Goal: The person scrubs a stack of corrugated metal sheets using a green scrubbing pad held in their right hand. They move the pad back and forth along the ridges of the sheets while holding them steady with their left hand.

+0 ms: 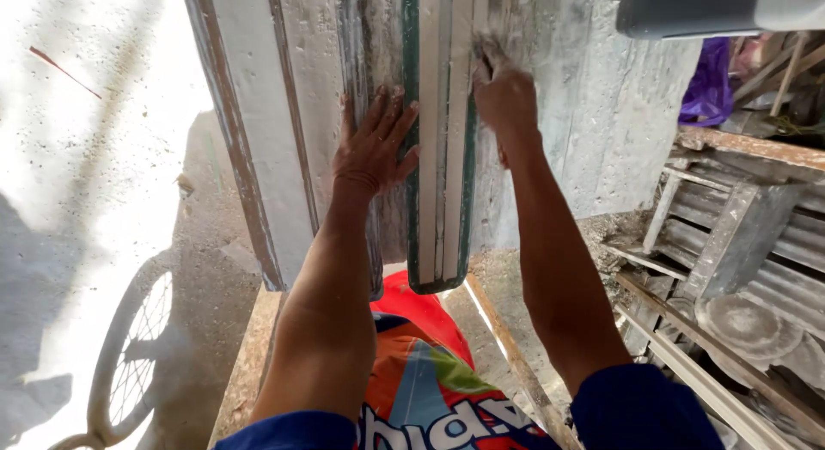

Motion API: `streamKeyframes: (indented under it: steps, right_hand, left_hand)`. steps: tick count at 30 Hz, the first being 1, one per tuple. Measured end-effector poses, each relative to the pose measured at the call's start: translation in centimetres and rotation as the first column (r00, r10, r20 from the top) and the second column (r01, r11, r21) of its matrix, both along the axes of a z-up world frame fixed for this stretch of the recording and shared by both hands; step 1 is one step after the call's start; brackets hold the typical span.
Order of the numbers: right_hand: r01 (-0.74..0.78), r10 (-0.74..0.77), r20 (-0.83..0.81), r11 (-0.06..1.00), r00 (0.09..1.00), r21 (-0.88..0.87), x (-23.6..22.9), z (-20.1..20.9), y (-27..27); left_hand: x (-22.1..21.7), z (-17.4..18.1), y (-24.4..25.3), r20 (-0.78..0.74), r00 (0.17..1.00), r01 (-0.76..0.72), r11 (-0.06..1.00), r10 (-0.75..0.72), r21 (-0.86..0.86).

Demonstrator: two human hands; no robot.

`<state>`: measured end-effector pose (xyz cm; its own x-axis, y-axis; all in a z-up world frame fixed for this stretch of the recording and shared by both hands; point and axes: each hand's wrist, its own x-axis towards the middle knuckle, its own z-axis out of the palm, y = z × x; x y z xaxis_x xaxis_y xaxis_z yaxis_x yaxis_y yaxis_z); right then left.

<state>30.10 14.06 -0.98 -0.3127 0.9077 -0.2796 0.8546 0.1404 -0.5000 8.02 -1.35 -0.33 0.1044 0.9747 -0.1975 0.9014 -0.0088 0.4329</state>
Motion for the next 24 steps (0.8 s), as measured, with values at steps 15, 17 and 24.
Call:
streamKeyframes:
  steps: [15, 17, 24]
  right_hand:
    - [0.184, -0.145, 0.178, 0.956, 0.973, -0.230, -3.2, 3.3, 4.2]
    - [0.189, -0.136, 0.231, 0.956, 0.963, -0.223, -3.5, 5.2, 0.9]
    - [0.022, -0.011, 0.255, 0.999, 0.967, -0.040, 0.0, 3.5, -7.7]
  left_hand:
    - [0.0, -0.3, 0.0, -0.001, 1.000, 0.002, 1.000, -0.002, -0.014]
    - [0.1, -0.6, 0.8, 0.015, 1.000, 0.012, 1.000, -0.012, -0.012]
    - [-0.3, -0.7, -0.2, 0.030, 0.999, -0.023, 0.999, 0.022, 0.031]
